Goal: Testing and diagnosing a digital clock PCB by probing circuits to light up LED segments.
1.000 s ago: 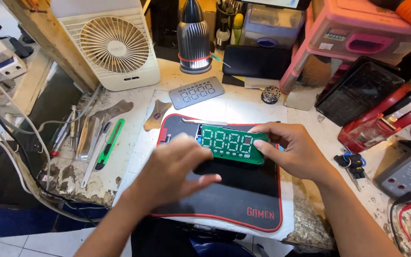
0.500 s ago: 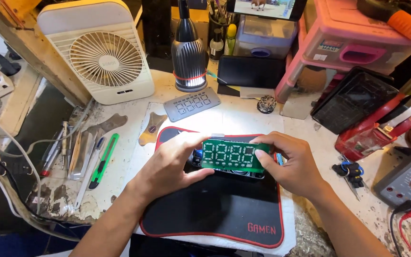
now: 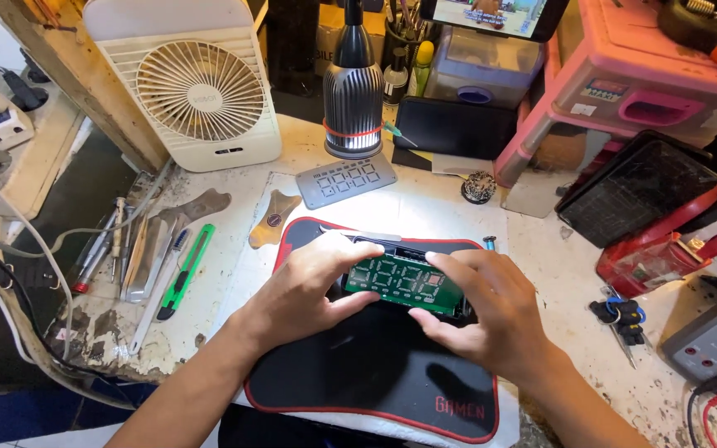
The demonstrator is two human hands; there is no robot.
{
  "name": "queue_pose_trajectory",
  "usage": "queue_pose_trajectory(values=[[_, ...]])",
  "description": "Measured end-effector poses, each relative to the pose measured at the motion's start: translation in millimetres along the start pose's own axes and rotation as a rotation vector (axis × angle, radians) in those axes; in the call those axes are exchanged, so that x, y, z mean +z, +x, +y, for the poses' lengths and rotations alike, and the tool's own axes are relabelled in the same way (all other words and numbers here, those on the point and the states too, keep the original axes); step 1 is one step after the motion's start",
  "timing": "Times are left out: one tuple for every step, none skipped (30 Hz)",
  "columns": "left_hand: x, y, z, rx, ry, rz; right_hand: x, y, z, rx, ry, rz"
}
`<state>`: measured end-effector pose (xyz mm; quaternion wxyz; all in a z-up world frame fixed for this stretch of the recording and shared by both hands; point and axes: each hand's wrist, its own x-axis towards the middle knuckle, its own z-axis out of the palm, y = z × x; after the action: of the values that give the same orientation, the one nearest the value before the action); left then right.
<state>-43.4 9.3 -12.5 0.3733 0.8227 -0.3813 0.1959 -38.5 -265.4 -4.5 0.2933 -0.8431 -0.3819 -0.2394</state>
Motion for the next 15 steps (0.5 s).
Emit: queue_pose_trajectory(values=[[0.4,0.6,0.4,-0.018,-0.028,-0.011,3.7,-1.9,0.3,-0.039,-0.088,0.006],[0.8,1.3,0.9,-0.037,-0.056,-0.022,7.3,-3.9,0.7,-0.077,-0.176,0.011],[3.3,0.5,0.0,-0.034,-0.059,-0.025,7.9,-2.9,-1.2,-0.074,-0.178,0.012],[5.8,-0.5,-1.1,-0.067,-0.086,-0.014,8.7,-2.0,-3.1,-0.066,-0.172,0.023],[7.9,-2.5,-1.8,-0.103,-0.111,-0.003,10.2,-1.3,-5.4,-0.058,-0.163,0.033],[8.4,-1.4,-2.5,-0.103,-0.113,-0.006,10.1,-2.1,-4.3,-0.055,-0.163,0.033],[8.3,-2.2,-2.3,-0.122,-0.156,0.005,10.8,-3.2,-4.0,-0.051,-0.13,0.033],[7.8,-3.2,-2.0,-0.141,-0.199,0.015,11.7,-4.1,-4.2,-0.046,-0.098,0.034],[5.8,-2.9,0.2,-0.143,-0.194,0.016,12.6,-6.0,-3.1,-0.05,-0.093,0.035],[3.5,-2.4,2.5,-0.142,-0.218,0.021,13.3,-7.7,-2.2,-0.068,-0.061,0.044],[2.1,-1.9,5.2,-0.141,-0.243,0.026,13.4,-10.2,-1.2,-0.085,-0.03,0.051],[-1.2,1.1,8.7,-0.143,-0.241,0.027,13.1,-10.8,-1.4,-0.087,-0.027,0.051],[-4.2,4.5,11.8,-0.11,-0.302,0.033,12.8,-11.5,-1.4,-0.102,-0.02,0.034],[-7.0,8.2,14.7,-0.076,-0.363,0.038,12.3,-12.2,-0.9,-0.116,-0.012,0.018],[-9.2,9.4,15.2,-0.073,-0.363,0.037,11.8,-11.0,-1.2,-0.116,-0.015,0.02]])
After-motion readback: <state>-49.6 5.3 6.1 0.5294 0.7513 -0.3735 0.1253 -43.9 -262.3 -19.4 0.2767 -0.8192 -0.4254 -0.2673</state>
